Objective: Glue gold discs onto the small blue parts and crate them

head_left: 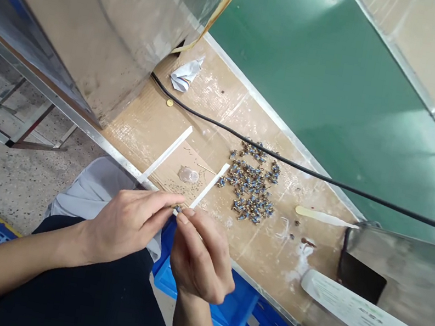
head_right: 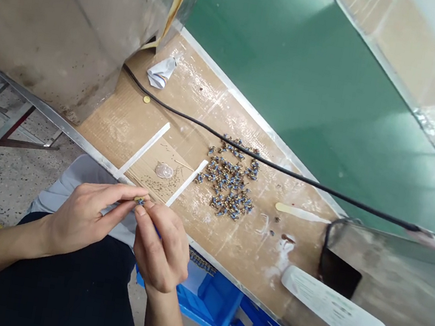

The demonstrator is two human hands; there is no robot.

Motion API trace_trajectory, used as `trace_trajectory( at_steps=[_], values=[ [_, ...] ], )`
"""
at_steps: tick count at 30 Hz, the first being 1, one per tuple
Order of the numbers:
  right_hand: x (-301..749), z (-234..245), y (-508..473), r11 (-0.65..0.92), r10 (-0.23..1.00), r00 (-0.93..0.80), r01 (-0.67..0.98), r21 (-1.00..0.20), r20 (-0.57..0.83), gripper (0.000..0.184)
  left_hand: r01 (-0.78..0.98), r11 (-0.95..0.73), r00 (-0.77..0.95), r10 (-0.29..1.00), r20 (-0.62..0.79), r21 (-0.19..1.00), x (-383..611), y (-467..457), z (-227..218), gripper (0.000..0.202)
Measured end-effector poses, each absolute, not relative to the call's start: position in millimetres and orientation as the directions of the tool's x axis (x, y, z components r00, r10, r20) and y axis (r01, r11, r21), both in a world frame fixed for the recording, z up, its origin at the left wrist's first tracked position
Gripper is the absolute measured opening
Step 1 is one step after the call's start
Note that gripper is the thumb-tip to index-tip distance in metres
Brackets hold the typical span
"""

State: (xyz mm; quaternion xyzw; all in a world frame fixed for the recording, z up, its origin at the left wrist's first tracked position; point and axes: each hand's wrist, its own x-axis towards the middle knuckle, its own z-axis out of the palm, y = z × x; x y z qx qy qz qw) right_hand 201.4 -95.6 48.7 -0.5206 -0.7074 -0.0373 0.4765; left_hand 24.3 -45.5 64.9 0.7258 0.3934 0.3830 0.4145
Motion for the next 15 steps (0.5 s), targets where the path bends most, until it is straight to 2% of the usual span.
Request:
trace_trajectory(
  at_steps=[11,15],
  values=[
    [201.0,50.2,-106.7,0.514,0.703,-0.092,0.751,-0.415,0.705,0.055,0.19,-0.313,0.308,0.919,0.246,0.931,27.9,-48.5,67.8,0.021],
    [202.5,51.5,-102.6,0.538,0.714,-0.073,0.694,-0.479,0.696,0.052,0.185,-0.293,0.307,0.924,0.228,0.938,29.0,-48.6,67.0,0.021]
  ],
)
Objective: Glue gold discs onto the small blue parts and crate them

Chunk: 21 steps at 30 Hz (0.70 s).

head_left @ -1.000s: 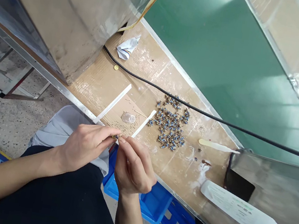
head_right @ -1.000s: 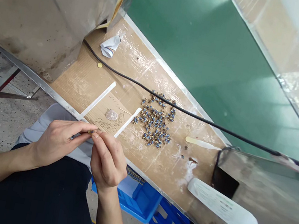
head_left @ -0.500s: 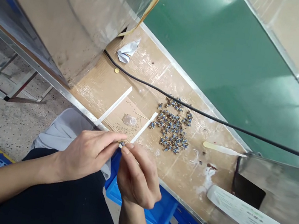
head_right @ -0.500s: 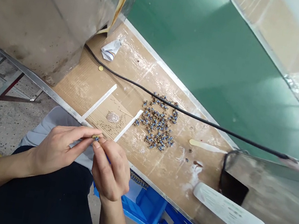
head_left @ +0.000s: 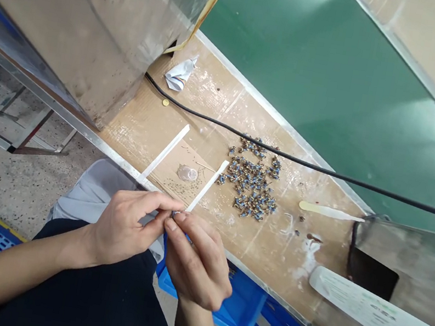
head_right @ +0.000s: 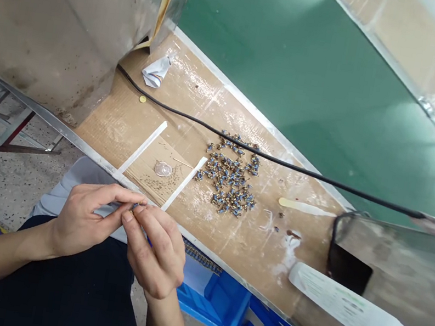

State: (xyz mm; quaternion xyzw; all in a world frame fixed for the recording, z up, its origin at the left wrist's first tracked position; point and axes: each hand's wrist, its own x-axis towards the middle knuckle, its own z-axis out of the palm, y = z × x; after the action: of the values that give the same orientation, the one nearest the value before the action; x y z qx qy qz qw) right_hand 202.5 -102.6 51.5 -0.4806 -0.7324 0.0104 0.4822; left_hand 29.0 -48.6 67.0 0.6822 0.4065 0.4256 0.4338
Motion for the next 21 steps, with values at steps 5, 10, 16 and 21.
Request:
trace_trajectory(
  at_steps=[5,10,16,21],
  values=[
    [206.2,56.3,-96.3,0.346,0.851,0.155,0.552,-0.758,0.501,0.045,0.207,-0.234,0.287,0.943,0.17,0.95,29.7,-48.0,68.0,0.021],
    [206.5,53.1,-93.4,0.211,0.924,0.215,0.402,-0.891,0.316,0.031,0.201,-0.141,0.323,0.944,0.07,0.969,32.0,-51.4,62.8,0.035],
    [210.0,49.9,-99.3,0.173,0.94,0.214,0.368,-0.913,0.265,0.022,0.206,-0.153,0.303,0.949,0.086,0.967,38.6,-52.9,65.0,0.034],
    [244.5,-4.4,-99.3,0.224,0.933,0.18,0.389,-0.894,0.312,0.016,0.231,-0.206,0.327,0.937,0.124,0.951,49.6,-51.1,54.4,0.043]
  ],
)
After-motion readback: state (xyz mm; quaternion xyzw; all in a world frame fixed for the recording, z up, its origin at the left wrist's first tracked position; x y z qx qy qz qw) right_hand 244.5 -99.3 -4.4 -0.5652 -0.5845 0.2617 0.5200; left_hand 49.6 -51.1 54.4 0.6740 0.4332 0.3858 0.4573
